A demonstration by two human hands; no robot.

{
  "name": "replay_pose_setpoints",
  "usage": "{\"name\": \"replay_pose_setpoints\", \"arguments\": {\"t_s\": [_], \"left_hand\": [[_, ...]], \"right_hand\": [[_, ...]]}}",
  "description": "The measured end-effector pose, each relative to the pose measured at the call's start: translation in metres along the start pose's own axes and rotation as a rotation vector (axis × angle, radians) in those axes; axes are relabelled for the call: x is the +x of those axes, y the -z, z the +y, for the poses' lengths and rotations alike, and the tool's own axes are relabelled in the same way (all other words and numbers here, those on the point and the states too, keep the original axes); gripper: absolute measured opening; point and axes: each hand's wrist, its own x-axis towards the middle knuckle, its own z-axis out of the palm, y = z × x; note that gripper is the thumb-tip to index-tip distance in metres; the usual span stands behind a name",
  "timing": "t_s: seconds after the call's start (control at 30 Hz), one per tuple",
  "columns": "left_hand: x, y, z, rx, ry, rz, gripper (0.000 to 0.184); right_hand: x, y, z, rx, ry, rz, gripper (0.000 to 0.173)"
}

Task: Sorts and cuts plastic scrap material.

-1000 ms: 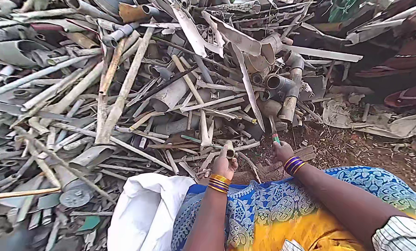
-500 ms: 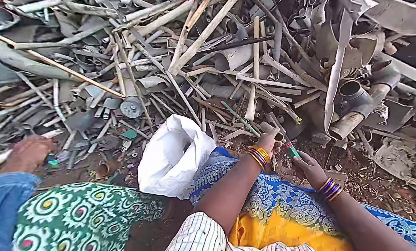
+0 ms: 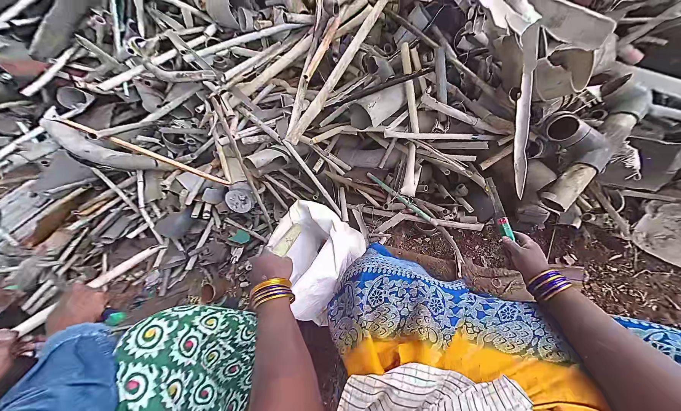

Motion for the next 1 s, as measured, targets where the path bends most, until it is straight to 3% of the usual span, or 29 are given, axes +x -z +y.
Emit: {"name": "replay_pose_setpoints", "arguments": {"t_s": [0.1,0.17,0.27,0.4,0.53,0.6,0.73,0.87,1.0], "left_hand": [[0.020,-0.039,-0.013,0.049,-0.049,-0.145,0.064],[0.016,-0.040,0.008,-0.014,-0.101,-0.082,0.072],[-0.006,-0.022,0.074,-0.114,-0.328,-0.075,0.064],[-0.061,-0.025,0.183,0.098,-0.759,-0.384,0.048],[-0.095,-0.102,0.270,0.459,-0.982,-0.758,0.043],[-0.077,-0.156,0.299,0.575,-0.962,-0.734,0.044],[-0.062,-0.239,0.312,0.417,-0.807,-0.672,0.047],[-0.060,-0.311,0.308,0.456,-0.942,-0.652,0.057],[-0.068,-0.331,0.345,0.415,-1.079,-0.656,0.055]], "right_hand": [[-0.001,0.002,-0.006,0.026,0.004,-0.015,0.040],[0.000,0.002,-0.010,0.054,-0.009,-0.007,0.039],[0.005,0.000,-0.012,0.095,-0.056,0.006,0.039],[0.013,-0.004,-0.013,0.146,-0.107,0.039,0.038],[0.023,-0.005,-0.013,0.142,-0.152,0.053,0.039],[0.029,-0.005,-0.012,0.142,-0.181,0.044,0.040],[0.037,0.002,-0.008,0.164,-0.206,0.032,0.041],[0.046,0.010,-0.002,0.177,-0.199,0.027,0.042],[0.053,0.014,0.004,0.133,-0.211,0.043,0.043]]}}
